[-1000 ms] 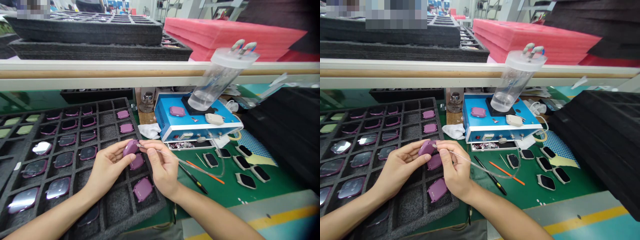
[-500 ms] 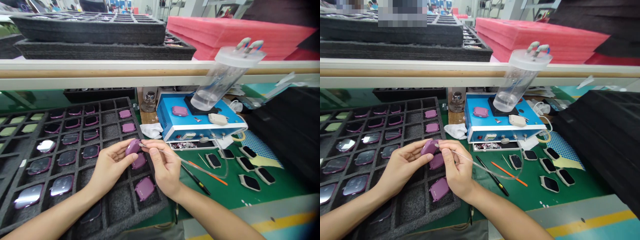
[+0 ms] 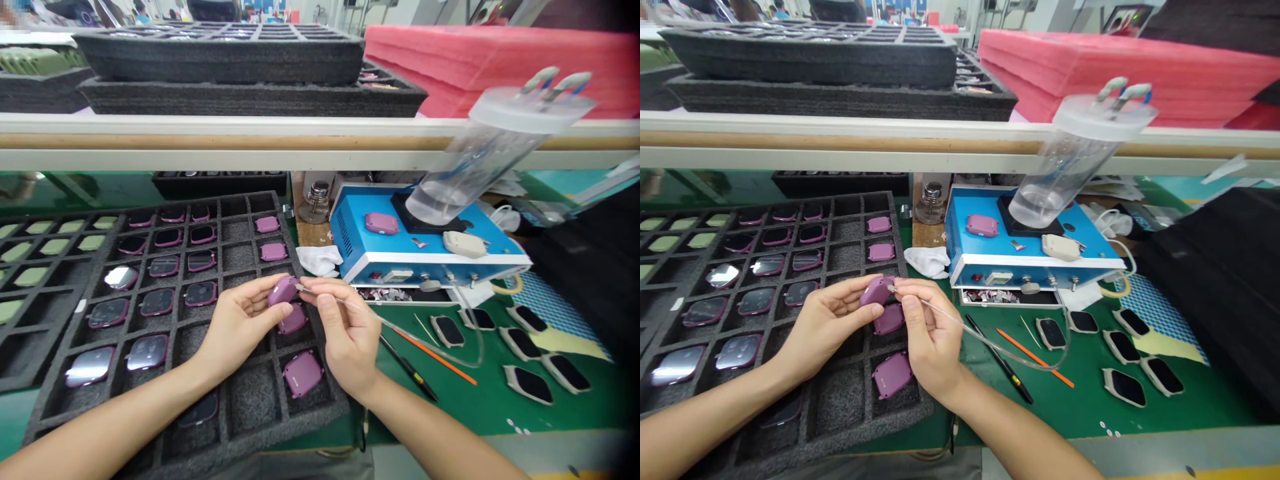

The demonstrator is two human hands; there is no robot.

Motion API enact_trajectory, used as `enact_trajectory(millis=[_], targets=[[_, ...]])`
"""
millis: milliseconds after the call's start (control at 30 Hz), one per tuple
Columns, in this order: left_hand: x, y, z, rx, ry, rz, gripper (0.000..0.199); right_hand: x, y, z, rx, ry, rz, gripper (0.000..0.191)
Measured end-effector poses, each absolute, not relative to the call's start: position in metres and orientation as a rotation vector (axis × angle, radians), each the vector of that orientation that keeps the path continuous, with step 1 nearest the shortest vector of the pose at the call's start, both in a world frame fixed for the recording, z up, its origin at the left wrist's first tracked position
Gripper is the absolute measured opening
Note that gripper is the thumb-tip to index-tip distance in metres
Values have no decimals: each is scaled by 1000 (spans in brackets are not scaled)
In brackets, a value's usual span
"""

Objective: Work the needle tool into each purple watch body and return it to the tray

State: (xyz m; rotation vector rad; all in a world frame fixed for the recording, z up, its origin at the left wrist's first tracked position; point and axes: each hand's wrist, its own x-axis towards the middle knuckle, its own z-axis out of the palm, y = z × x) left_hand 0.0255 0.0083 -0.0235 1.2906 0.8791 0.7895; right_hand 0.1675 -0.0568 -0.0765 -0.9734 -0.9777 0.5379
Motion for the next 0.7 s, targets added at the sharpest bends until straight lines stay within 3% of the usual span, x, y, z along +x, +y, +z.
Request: enact_trajectory(millis=[700], targets=[[25,10,-24,1294,931,788,58,168,-54,-77,-974,-983,529,18]])
